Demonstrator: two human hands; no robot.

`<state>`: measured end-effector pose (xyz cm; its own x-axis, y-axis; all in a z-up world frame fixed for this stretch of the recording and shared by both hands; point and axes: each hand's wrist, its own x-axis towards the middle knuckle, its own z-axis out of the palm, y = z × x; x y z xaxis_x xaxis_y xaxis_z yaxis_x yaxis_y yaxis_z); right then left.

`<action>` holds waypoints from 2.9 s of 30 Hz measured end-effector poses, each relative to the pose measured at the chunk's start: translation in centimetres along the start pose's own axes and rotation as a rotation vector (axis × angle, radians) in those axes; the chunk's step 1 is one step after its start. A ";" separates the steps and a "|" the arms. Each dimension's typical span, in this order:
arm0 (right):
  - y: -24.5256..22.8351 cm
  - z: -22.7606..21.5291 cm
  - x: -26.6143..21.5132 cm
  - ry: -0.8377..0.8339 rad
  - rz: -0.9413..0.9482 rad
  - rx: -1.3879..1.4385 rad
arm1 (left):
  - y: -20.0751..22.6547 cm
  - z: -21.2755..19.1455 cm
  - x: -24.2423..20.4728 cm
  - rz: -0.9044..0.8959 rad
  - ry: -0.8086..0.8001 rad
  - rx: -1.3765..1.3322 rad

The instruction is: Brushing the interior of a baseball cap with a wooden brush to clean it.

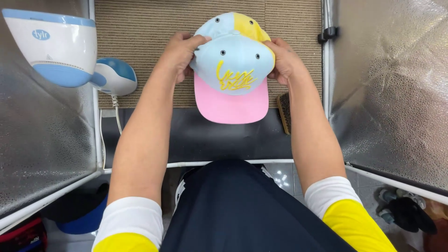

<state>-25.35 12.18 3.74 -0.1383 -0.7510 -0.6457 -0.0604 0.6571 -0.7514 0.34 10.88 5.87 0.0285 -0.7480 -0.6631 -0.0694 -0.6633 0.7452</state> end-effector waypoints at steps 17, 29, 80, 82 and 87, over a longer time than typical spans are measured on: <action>-3.3 0.0 0.4 -0.115 -0.536 -0.321 | -1.0 0.9 6.3 0.474 0.079 0.088; 3.8 0.4 -3.0 0.076 -0.506 0.078 | -6.7 3.1 -4.9 0.439 0.083 -0.197; 18.7 -8.2 -2.9 0.642 -0.481 -0.823 | -18.0 -2.9 -3.7 0.191 -0.212 -0.705; 18.9 -8.8 -3.9 0.789 -0.692 -0.583 | -17.4 -2.7 -3.8 0.199 -0.216 -0.678; 16.5 -5.5 -11.7 0.339 -0.727 0.772 | -17.6 -2.8 -4.1 0.176 -0.231 -0.627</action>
<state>-30.14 32.18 -0.33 -0.5901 -0.8066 -0.0355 0.3778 -0.2370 -0.8951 4.23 25.50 -4.34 -0.1485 -0.8676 -0.4746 0.5383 -0.4735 0.6972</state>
